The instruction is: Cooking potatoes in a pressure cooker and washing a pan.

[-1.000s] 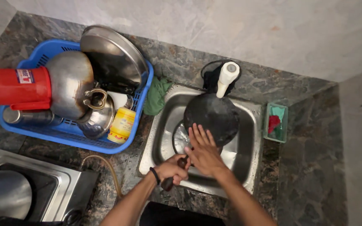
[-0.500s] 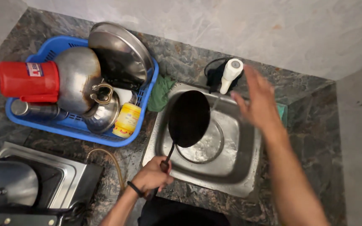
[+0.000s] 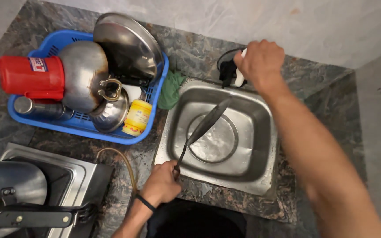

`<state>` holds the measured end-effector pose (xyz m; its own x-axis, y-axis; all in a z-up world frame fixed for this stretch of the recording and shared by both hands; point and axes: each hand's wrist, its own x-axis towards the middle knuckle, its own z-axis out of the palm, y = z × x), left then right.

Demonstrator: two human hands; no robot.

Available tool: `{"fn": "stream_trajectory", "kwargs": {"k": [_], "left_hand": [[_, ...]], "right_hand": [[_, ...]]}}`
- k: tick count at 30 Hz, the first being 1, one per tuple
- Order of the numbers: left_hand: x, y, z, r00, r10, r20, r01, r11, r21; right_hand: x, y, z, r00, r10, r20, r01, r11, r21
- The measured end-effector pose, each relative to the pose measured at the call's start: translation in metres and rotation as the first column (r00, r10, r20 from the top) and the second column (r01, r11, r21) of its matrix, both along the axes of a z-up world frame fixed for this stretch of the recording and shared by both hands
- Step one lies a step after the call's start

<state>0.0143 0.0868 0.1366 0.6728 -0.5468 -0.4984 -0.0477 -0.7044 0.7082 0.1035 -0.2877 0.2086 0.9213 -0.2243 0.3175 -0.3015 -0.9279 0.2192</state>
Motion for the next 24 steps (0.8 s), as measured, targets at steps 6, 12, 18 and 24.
{"fn": "stream_trajectory", "kwargs": {"k": [6, 12, 18, 24], "left_hand": [[-0.005, 0.004, 0.0, 0.999, -0.041, 0.008, 0.041, 0.999, 0.035], [-0.008, 0.004, 0.01, 1.0, -0.013, 0.016, 0.012, 0.998, 0.063], [-0.006, 0.011, 0.008, 0.998, -0.041, 0.047, 0.039, 0.998, 0.044], [-0.001, 0.014, -0.002, 0.999, 0.04, -0.034, -0.039, 0.999, 0.015]], "right_hand": [[0.013, 0.014, 0.003, 0.951, -0.307, -0.025, 0.307, 0.951, 0.023], [0.014, 0.014, 0.002, 0.942, -0.335, -0.001, 0.334, 0.941, 0.056], [-0.01, -0.008, 0.002, 0.955, -0.295, 0.037, 0.293, 0.955, 0.048], [-0.123, -0.022, -0.18, 0.989, -0.126, 0.076, -0.147, -0.857, 0.494]]}}
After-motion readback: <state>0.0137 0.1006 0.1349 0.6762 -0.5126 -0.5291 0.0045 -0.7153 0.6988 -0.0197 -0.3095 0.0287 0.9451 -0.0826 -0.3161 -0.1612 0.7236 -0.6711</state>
